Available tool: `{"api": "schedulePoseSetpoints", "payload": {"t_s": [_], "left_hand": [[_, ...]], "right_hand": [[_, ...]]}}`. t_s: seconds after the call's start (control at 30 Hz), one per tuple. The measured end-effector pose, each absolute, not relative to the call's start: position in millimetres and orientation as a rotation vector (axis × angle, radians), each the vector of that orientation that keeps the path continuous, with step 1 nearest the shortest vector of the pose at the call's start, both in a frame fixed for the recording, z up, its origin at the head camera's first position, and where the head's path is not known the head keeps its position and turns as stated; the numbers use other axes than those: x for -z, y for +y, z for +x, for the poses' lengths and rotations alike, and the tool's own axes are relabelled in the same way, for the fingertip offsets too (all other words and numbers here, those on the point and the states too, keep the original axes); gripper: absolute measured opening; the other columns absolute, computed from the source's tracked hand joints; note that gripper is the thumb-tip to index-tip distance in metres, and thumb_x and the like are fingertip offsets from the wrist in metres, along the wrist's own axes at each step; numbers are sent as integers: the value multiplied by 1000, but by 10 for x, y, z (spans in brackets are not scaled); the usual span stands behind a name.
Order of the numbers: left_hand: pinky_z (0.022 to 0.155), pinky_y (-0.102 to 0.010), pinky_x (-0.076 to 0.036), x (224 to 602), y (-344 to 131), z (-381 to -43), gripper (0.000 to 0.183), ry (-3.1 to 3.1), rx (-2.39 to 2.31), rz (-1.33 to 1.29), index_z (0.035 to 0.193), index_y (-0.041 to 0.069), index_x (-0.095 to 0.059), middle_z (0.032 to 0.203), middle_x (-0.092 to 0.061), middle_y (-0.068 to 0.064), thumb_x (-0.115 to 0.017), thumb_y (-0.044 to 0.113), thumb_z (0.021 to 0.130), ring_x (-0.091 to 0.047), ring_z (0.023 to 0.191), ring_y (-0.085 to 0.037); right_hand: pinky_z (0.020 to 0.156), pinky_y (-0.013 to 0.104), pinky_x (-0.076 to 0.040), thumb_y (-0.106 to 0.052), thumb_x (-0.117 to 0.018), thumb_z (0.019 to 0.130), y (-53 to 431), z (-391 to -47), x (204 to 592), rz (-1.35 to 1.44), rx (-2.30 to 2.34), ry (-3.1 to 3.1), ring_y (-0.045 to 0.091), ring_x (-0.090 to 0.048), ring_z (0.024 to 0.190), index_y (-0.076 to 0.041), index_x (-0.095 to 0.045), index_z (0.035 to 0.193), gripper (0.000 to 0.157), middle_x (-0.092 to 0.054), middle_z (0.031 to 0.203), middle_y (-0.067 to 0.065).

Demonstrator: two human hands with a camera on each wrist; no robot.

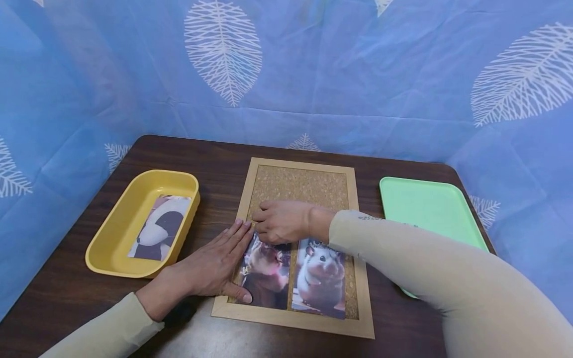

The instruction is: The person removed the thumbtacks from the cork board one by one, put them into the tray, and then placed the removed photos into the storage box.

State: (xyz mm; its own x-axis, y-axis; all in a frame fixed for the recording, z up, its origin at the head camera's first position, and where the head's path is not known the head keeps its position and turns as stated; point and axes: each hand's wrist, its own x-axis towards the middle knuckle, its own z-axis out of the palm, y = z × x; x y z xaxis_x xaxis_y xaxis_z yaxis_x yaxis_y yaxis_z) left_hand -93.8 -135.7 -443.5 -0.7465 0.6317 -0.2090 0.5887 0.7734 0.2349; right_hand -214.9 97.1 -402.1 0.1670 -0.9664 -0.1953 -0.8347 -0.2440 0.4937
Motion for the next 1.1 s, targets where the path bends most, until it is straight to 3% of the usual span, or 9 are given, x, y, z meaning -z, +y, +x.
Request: {"api": "schedulePoseSetpoints", "payload": {"t_s": [0.2,1.1], "left_hand": [[131,-54,-18,4453,-1360,-935,136,2716,-217,979,168,0,-13,177,-2,-20,-57,93,79,2,164,-37],[132,-54,-17,4448,-1354,-939,136,2715,-227,975,168,-1,-14,177,-2,-21,-58,93,79,1,164,-37]], "right_hand": [[83,37,-45,-35,-55,104,966,-2157,4017,2193,710,-1718,18,-55,97,-21,-75,110,25,-71,108,-6],[87,37,-45,-33,-53,105,1015,-2162,4014,2181,688,-1748,19,-54,96,-19,-72,103,24,-69,104,-4]]}}
